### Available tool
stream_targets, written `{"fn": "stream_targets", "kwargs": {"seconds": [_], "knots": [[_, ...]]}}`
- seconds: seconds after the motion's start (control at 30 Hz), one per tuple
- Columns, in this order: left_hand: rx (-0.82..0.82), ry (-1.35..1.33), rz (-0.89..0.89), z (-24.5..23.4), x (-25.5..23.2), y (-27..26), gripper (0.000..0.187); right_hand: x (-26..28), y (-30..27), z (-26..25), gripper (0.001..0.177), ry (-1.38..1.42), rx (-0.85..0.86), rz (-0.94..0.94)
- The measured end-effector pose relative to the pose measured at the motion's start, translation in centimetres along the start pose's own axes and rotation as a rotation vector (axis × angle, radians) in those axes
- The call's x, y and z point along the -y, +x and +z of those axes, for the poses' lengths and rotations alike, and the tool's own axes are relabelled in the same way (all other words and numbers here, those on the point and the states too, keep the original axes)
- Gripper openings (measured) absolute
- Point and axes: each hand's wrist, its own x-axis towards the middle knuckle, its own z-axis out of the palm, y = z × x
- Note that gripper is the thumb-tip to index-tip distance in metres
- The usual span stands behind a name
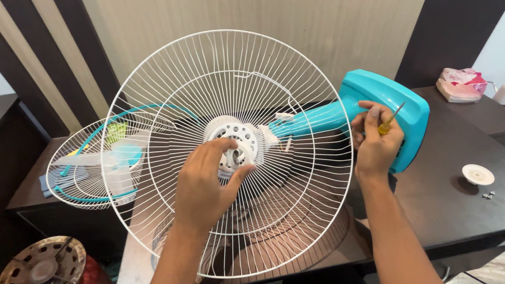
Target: The person disassembles a table fan by removing the front grille, fan blades, and motor housing. They use a screwdriver to loosen screws and separate the motor from the fan head, placing parts on the table.
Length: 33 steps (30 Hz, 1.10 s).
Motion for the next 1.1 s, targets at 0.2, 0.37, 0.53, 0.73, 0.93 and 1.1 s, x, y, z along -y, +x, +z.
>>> {"fn": "stream_targets", "kwargs": {"seconds": [0.2, 0.37, 0.53, 0.73, 0.93, 1.1], "knots": [[-0.028, 0.009, 0.067, -0.9, -1.5, 0.3, 0.049, 4.0, -2.8, 0.5, 0.022, -0.364, 0.054, -0.305], [-0.067, -0.164, 0.148, -0.2, -5.8, 1.6, 0.043, 8.2, -4.2, 0.8, 0.015, -0.341, 0.234, -0.168], [-0.027, -0.321, 0.253, 2.8, -10.8, 4.5, 0.039, 10.6, -3.6, -0.5, 0.017, -0.475, 0.363, -0.155], [-0.069, -0.517, 0.294, 10.1, -16.7, 6.1, 0.031, 13.5, -0.7, -7.3, 0.013, -0.453, 0.191, -0.033], [0.017, -0.747, 0.129, 20.0, -21.4, 5.7, 0.028, 14.4, 2.6, -15.9, 0.017, -0.587, 0.05, 0.126], [0.286, -0.817, -0.144, 26.9, -23.6, 2.2, 0.043, 10.6, 2.5, -22.5, 0.021, -1.125, 0.101, 0.104]]}}
